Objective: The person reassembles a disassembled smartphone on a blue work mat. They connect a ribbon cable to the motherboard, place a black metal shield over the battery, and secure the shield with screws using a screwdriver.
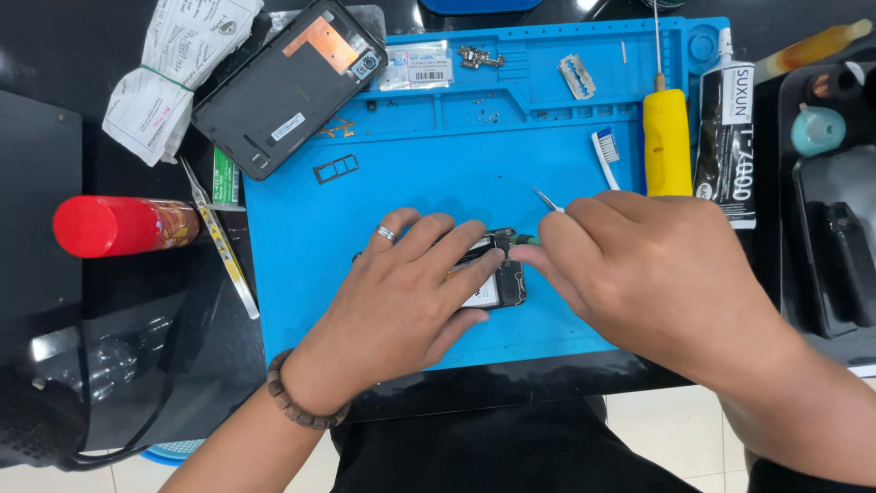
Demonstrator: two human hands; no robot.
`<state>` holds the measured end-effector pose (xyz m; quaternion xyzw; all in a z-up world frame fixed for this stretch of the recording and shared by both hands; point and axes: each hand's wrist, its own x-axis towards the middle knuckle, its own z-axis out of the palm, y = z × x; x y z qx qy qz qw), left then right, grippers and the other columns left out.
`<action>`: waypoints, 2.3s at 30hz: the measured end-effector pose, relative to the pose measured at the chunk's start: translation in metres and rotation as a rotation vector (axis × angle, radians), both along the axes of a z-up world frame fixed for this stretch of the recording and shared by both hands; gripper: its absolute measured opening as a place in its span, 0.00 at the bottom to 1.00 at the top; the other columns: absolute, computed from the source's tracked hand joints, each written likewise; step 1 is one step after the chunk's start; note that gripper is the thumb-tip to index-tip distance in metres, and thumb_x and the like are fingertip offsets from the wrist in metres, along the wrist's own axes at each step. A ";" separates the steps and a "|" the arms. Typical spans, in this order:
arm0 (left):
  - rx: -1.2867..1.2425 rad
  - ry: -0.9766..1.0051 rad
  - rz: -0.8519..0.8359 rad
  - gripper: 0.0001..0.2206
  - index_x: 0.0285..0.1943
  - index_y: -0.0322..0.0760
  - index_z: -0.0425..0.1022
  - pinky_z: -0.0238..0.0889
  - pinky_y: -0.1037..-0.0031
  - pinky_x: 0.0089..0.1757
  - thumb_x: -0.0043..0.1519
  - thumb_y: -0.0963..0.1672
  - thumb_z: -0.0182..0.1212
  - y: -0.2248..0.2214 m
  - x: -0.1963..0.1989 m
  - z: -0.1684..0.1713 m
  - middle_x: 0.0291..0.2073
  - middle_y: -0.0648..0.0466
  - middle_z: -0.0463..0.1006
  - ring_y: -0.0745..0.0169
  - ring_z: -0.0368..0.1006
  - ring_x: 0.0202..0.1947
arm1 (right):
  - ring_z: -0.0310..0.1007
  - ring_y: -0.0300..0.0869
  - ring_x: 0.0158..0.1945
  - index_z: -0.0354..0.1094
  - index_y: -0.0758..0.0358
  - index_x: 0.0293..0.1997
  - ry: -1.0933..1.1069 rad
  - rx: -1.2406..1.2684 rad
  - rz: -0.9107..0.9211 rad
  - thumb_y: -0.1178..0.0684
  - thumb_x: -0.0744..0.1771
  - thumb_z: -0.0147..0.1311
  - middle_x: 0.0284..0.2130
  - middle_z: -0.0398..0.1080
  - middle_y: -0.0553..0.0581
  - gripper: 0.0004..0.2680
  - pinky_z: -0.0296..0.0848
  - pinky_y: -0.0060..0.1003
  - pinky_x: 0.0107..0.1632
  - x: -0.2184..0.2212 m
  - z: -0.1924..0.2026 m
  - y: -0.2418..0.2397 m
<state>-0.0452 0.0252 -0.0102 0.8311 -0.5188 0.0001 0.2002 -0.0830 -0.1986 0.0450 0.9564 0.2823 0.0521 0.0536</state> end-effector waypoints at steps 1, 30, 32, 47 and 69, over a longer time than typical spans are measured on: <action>0.001 -0.004 -0.003 0.25 0.59 0.40 0.66 0.57 0.52 0.48 0.55 0.51 0.65 0.000 0.000 0.001 0.55 0.47 0.66 0.47 0.63 0.51 | 0.57 0.42 0.19 0.55 0.56 0.26 -0.004 0.001 -0.003 0.42 0.70 0.56 0.17 0.56 0.50 0.16 0.53 0.40 0.18 0.001 0.003 0.001; 0.138 -0.205 0.318 0.09 0.22 0.41 0.73 0.66 0.57 0.31 0.51 0.35 0.56 -0.068 0.109 -0.042 0.24 0.49 0.72 0.45 0.69 0.25 | 0.59 0.48 0.22 0.55 0.59 0.30 0.107 -0.028 -0.027 0.64 0.61 0.45 0.23 0.59 0.55 0.05 0.56 0.43 0.19 0.008 0.006 0.019; 0.103 -0.244 0.325 0.07 0.25 0.40 0.72 0.65 0.58 0.32 0.52 0.35 0.54 -0.067 0.106 -0.045 0.26 0.49 0.72 0.46 0.68 0.26 | 0.60 0.45 0.21 0.55 0.56 0.28 0.051 -0.081 -0.037 0.53 0.66 0.49 0.21 0.58 0.52 0.07 0.56 0.40 0.19 0.007 0.004 0.019; -0.771 1.144 0.351 0.10 0.43 0.41 0.67 0.71 0.77 0.40 0.56 0.40 0.63 -0.014 0.032 0.006 0.33 0.55 0.77 0.67 0.74 0.34 | 0.63 0.45 0.25 0.60 0.55 0.30 0.070 0.126 -0.106 0.45 0.68 0.53 0.23 0.61 0.50 0.10 0.58 0.42 0.20 0.003 0.001 0.003; -1.093 1.390 0.188 0.12 0.45 0.34 0.70 0.75 0.75 0.39 0.55 0.39 0.65 -0.013 0.035 -0.008 0.31 0.48 0.79 0.62 0.76 0.32 | 0.73 0.49 0.36 0.65 0.73 0.35 0.059 0.948 -0.176 0.60 0.64 0.58 0.32 0.71 0.65 0.06 0.72 0.38 0.44 0.011 0.004 -0.006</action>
